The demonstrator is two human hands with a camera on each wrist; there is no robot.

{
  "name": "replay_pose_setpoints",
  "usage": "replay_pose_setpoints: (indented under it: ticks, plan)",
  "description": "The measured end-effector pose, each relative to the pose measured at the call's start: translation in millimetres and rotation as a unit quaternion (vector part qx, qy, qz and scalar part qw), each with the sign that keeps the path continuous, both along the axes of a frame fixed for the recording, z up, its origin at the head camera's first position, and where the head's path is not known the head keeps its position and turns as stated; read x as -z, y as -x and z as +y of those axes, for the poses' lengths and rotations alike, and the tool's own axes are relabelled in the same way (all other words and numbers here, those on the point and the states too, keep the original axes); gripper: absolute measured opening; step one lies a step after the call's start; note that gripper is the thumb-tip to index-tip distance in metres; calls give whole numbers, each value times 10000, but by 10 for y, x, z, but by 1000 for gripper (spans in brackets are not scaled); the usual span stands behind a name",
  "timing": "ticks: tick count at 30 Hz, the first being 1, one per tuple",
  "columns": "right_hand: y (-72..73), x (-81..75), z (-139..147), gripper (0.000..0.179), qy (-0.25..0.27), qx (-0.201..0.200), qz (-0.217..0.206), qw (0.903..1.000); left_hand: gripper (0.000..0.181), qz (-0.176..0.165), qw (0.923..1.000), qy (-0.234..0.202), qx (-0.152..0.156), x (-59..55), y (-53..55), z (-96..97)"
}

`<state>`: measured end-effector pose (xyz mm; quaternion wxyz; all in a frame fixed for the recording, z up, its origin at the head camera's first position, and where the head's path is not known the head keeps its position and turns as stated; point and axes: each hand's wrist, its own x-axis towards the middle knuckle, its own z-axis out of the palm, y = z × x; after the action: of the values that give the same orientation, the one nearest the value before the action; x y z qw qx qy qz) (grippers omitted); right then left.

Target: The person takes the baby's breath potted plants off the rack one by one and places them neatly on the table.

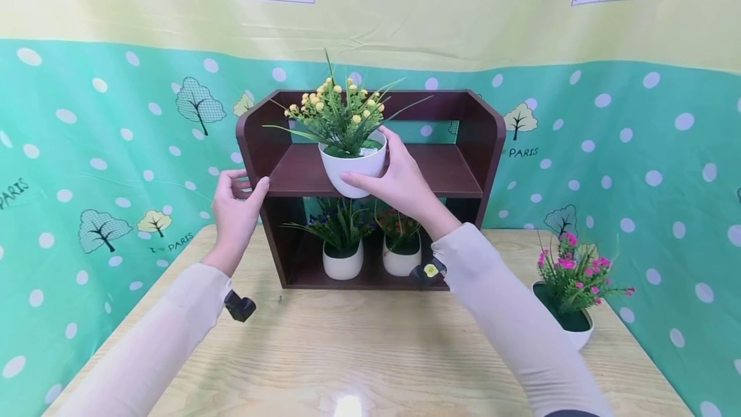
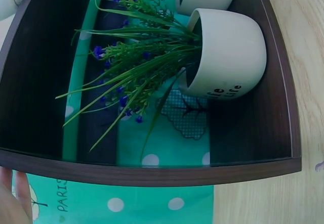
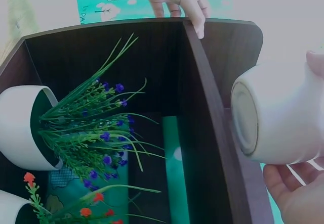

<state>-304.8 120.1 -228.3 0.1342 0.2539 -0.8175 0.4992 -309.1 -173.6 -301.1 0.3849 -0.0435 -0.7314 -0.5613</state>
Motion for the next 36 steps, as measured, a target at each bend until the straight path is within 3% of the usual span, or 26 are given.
replay_pose_setpoints:
  ticks: [1,5,10,17,36]
  plan:
    - [-10,-10,14,103,-32,14,3,10000,41,24,10000,-7,7,28,42,-25]
    - [-87,-39,80,104,-166,113,-77,9998,41,40,10000,13,-22,30,41,-26]
    - [-297,-111,135,100,-270,149,-228,9993,41,45,10000,14,-3,38,32,-29]
    - [-554,-192,178,80,-337,8,126,9994,41,83,10000,37,-12,40,29,-38]
    - [-778,-35,490,75,-571,524,350,9964,42,129,9999,57,11,45,34,-33]
